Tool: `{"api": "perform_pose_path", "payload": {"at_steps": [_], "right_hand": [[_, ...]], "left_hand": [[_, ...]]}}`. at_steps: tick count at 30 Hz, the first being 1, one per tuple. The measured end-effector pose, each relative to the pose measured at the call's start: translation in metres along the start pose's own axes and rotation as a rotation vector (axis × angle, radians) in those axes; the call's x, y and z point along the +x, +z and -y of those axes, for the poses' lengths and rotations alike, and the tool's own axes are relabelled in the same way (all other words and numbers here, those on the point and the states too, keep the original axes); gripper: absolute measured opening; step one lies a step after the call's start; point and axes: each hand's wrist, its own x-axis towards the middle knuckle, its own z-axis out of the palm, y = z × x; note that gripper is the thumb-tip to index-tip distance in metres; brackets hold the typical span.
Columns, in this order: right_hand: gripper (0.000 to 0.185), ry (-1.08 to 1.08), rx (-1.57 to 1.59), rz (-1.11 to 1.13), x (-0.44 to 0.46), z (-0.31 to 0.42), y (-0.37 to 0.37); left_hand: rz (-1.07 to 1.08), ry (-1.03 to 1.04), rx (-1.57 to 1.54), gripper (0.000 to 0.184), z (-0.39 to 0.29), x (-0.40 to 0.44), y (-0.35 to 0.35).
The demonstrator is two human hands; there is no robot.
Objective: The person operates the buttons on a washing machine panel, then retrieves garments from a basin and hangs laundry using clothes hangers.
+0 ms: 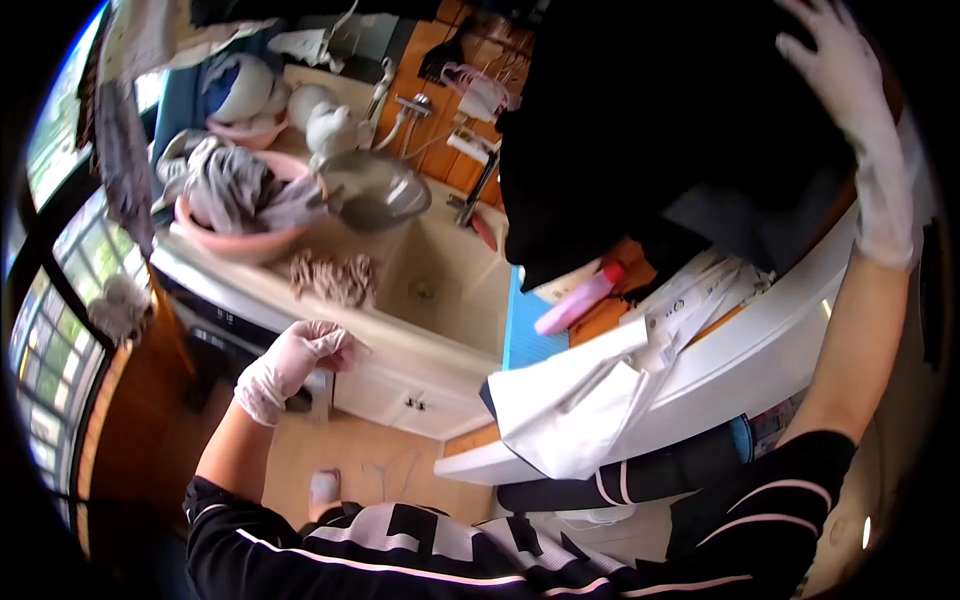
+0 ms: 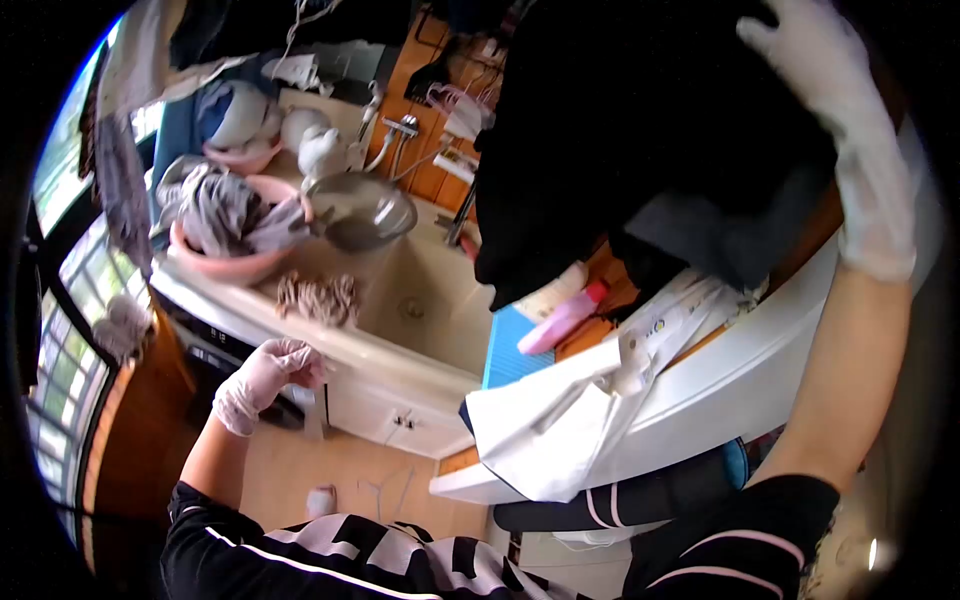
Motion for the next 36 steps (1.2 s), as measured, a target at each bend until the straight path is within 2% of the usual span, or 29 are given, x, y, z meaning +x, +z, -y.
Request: {"api": "perform_pose_path", "payload": {"at_steps": [3,6,7,8,9,10,11,13,15,16,17,19,20,21,23,24,25,26,27,28,29,30,32,34,35,36], "right_hand": [[0.027,-0.438,0.175,-0.077,-0.071,0.030,0.007],[0.012,-0.544,0.325,-0.321,-0.150,0.150,0.003],[0.010,-0.508,0.462,-0.243,-0.176,0.182,0.008],[0.020,-0.402,0.772,0.018,-0.203,0.202,0.023],[0.031,-0.113,1.048,0.241,-0.224,0.220,0.058],[0.036,0.147,1.155,0.468,-0.229,0.218,0.056],[0.040,0.250,1.096,0.604,-0.231,0.216,0.057],[0.040,0.418,1.197,0.573,-0.243,0.228,0.062],[0.040,0.505,1.232,0.430,-0.259,0.254,0.073],[0.037,0.546,1.265,0.478,-0.271,0.267,0.091],[0.034,0.734,1.544,0.598,-0.264,0.276,0.064],[0.028,0.627,1.456,0.512,-0.311,0.323,0.095],[0.024,0.553,1.455,0.533,-0.321,0.348,0.079],[0.022,0.537,1.593,0.565,-0.334,0.375,0.065],[0.022,0.448,1.744,1.036,-0.370,0.433,0.033],[0.022,0.218,1.749,1.110,-0.396,0.461,0.018],[0.026,0.209,1.806,1.440,-0.438,0.492,0.011],[0.031,-0.053,1.655,1.627,-0.449,0.513,-0.010],[0.035,-0.098,1.741,1.674,-0.503,0.542,-0.018],[0.036,-0.296,1.727,1.743,-0.547,0.565,-0.023],[0.037,-0.318,1.612,1.993,-0.559,0.581,-0.039],[0.037,-0.390,1.591,2.089,-0.608,0.603,-0.040],[0.037,-0.305,1.556,2.230,-0.671,0.642,-0.045],[0.036,-0.188,1.461,2.293,-0.715,0.675,-0.037],[0.035,-0.142,1.401,2.302,-0.726,0.701,-0.031],[0.031,0.222,1.500,2.296,-0.769,0.726,-0.027]], "left_hand": [[-0.056,-0.086,-0.215,0.028,0.027,-0.035,0.062],[0.019,-0.122,-0.211,0.027,0.055,-0.062,0.104],[0.051,-0.115,-0.172,0.028,0.058,-0.072,0.116],[0.087,-0.104,-0.160,0.028,0.060,-0.086,0.123],[0.125,-0.098,-0.142,0.028,0.062,-0.099,0.125],[0.134,-0.113,-0.167,0.028,0.071,-0.108,0.121],[0.149,-0.105,-0.132,0.030,0.079,-0.115,0.114],[0.079,-0.165,-0.184,0.031,0.090,-0.128,0.095],[-0.015,-0.161,-0.310,0.034,0.108,-0.131,0.068],[-0.066,-0.168,-0.379,0.035,0.118,-0.133,0.055],[-0.160,-0.179,-0.441,0.033,0.126,-0.133,0.045],[-0.190,-0.181,-0.465,0.028,0.143,-0.138,0.021],[-0.160,-0.144,-0.467,0.026,0.168,-0.137,0.004],[-0.211,-0.143,-0.419,0.024,0.186,-0.142,-0.007],[-0.297,-0.217,-0.379,0.019,0.239,-0.154,-0.036],[-0.438,-0.372,-0.321,0.017,0.244,-0.166,-0.038],[-0.532,-0.426,-0.313,0.016,0.276,-0.173,-0.046],[-0.646,-0.522,-0.246,0.018,0.298,-0.185,-0.051],[-0.718,-0.567,-0.127,0.018,0.317,-0.197,-0.056],[-0.782,-0.633,-0.053,0.018,0.348,-0.214,-0.061],[-0.841,-0.701,0.025,0.017,0.388,-0.235,-0.066],[-0.867,-0.780,0.025,0.020,0.420,-0.256,-0.066],[-0.904,-0.929,0.026,0.025,0.477,-0.303,-0.062],[-0.841,-0.988,0.153,0.026,0.513,-0.340,-0.038],[-0.825,-1.032,0.140,0.028,0.508,-0.345,-0.025],[-0.831,-1.024,0.159,0.017,0.525,-0.359,-0.013]]}}
